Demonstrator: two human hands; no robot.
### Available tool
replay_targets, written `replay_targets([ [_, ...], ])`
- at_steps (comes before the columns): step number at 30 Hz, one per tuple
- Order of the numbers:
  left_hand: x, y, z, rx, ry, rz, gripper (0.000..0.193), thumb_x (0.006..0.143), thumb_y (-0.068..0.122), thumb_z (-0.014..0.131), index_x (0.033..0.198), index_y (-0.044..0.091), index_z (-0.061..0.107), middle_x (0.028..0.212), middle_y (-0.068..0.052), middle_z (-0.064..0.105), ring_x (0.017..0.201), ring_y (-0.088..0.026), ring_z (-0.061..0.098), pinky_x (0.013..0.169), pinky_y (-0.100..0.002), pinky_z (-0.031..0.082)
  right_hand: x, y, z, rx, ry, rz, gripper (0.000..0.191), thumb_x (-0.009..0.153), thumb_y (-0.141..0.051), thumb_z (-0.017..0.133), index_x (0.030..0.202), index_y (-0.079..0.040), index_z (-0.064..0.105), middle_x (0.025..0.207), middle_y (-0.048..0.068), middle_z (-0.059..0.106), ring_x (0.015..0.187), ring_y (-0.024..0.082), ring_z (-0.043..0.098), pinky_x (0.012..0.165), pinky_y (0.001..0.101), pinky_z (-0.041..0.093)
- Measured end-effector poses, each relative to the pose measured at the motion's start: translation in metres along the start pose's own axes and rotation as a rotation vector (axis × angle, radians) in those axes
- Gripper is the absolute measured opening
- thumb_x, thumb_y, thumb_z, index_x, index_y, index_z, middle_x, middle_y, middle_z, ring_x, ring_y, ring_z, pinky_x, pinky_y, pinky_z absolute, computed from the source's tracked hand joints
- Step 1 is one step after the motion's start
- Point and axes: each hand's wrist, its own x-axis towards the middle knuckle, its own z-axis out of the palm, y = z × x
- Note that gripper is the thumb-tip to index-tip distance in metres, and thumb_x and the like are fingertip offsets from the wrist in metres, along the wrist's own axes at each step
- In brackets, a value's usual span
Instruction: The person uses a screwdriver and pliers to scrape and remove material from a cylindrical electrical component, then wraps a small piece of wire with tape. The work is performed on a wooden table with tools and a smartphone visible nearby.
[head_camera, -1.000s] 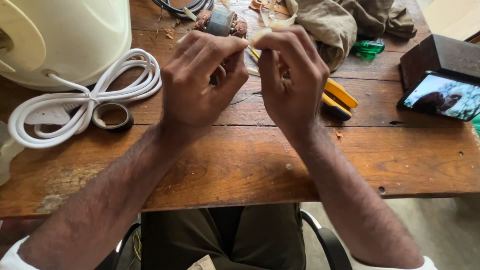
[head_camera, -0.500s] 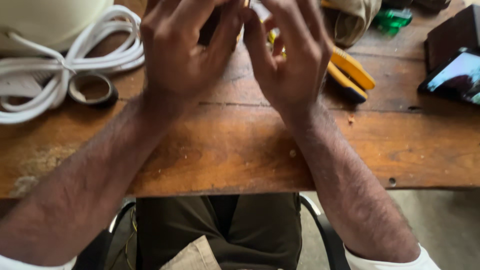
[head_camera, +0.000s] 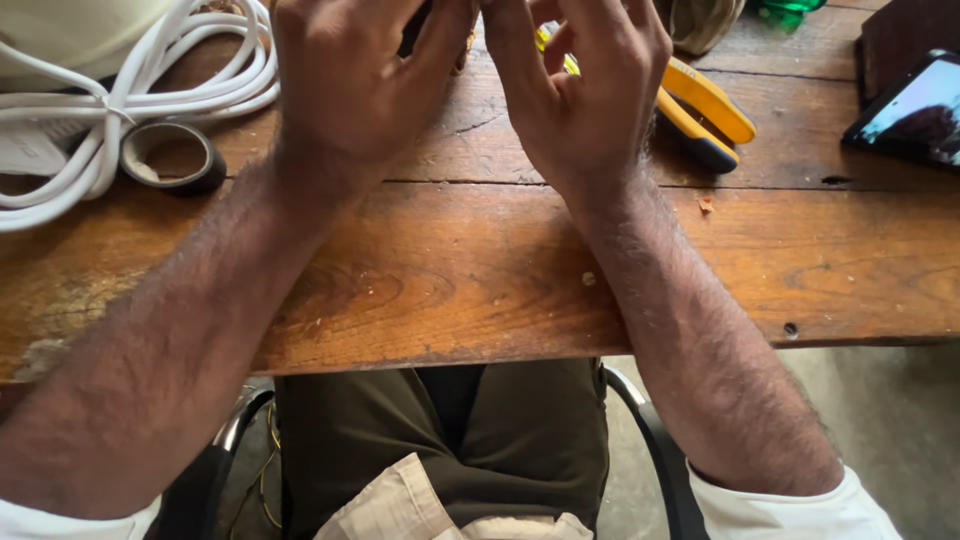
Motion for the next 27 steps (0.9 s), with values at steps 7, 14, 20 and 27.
replay_targets([
  [7, 0.006, 0.006, -0.002, -0.002, 0.003, 0.01, 0.007, 0.107, 0.0, 0.062, 0.111, 0.0, 0.068, 0.096, -0.01, 0.073, 0.092, -0.021, 0.074, 0.079, -0.035, 0.06, 0.006, 0.005, 0.002, 0.046, 0.0, -0.021, 0.021, 0.112, -0.011, 0.072, 0.13, -0.005, 0.064, 0.117, 0.008, 0.066, 0.084, 0.011, 0.076, 0.059, 0.0209, 0.057],
  [14, 0.015, 0.015, -0.007, -0.015, -0.003, 0.015, 0.013, 0.104, -0.006, 0.071, 0.113, 0.003, 0.068, 0.113, -0.009, 0.071, 0.108, -0.022, 0.069, 0.091, -0.037, 0.058, 0.007, -0.004, -0.005, -0.011, 0.003, 0.073, 0.014, 0.111, -0.009, 0.073, 0.122, -0.007, 0.065, 0.117, 0.003, 0.069, 0.079, 0.007, 0.074, 0.054, 0.0195, 0.054],
  [20, 0.02, 0.026, -0.013, -0.053, -0.018, 0.006, 0.017, 0.1, -0.007, 0.072, 0.113, 0.003, 0.067, 0.116, -0.008, 0.071, 0.11, -0.023, 0.066, 0.094, -0.037, 0.055, 0.009, -0.007, -0.006, -0.002, 0.028, 0.096, 0.009, 0.112, -0.006, 0.075, 0.111, -0.008, 0.065, 0.108, 0.0, 0.066, 0.075, 0.005, 0.072, 0.056, 0.0191, 0.053],
  [27, 0.021, 0.03, -0.015, -0.052, -0.052, -0.008, 0.019, 0.096, -0.006, 0.074, 0.112, 0.002, 0.067, 0.119, -0.011, 0.073, 0.108, -0.026, 0.067, 0.098, -0.04, 0.056, 0.011, -0.007, -0.004, -0.032, 0.056, 0.097, 0.01, 0.107, -0.007, 0.077, 0.112, -0.009, 0.069, 0.109, 0.001, 0.068, 0.076, 0.005, 0.072, 0.055, 0.0172, 0.054],
])
